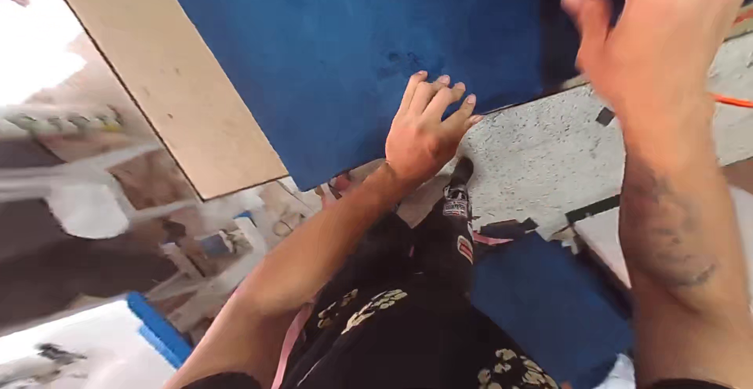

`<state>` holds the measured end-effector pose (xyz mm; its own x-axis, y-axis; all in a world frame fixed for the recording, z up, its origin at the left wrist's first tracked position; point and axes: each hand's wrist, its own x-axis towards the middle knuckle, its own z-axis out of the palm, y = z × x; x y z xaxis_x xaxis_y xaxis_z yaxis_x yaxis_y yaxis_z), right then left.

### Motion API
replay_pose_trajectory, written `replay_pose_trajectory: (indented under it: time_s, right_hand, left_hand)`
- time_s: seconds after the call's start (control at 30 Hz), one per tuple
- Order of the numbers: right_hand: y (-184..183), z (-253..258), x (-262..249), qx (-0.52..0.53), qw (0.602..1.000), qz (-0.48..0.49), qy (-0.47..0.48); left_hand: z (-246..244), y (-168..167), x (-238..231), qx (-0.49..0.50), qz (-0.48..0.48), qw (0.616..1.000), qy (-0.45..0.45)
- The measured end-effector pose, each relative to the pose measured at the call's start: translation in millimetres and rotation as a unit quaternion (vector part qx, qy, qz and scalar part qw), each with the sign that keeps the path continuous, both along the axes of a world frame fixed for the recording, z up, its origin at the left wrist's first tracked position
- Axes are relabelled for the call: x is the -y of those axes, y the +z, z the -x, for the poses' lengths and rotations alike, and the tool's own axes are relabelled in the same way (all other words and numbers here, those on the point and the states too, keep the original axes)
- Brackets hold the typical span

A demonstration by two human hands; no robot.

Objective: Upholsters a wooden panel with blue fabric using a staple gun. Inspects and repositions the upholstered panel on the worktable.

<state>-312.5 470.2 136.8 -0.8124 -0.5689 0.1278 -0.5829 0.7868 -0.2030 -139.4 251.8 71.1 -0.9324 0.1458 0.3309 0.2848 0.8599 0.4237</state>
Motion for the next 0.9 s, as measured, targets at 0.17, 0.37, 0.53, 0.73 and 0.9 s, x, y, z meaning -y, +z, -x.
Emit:
replay_pose_trajectory:
  time_s: [0.17, 0.37, 0.53, 0.73, 0.9]
  right_hand:
    - [-51, -51, 5, 0.07, 0.947, 0.176, 0.261]
    - [-93, -52, 17, -0.042, 0.918, 0.247, 0.306]
    - [-84, -39, 24, 0.001, 0.908, 0.212, 0.362]
    - [-91, -40, -4, 0.0, 0.872, 0.216, 0.439]
    - [-105, -34, -6, -0.089, 0.821, 0.267, 0.497]
  left_hand:
    - [1, -10, -28, -0.083, -0.046, 0.989, 0.11]
    - [9, 21, -67, 0.095, -0.028, 0.96, 0.262]
    - [14, 50, -67, 0.228, 0.014, 0.948, 0.222]
    - [-12, 37, -83, 0.176, -0.062, 0.966, 0.177]
    - [21, 45, -23, 0.158, -0.027, 0.986, 0.05]
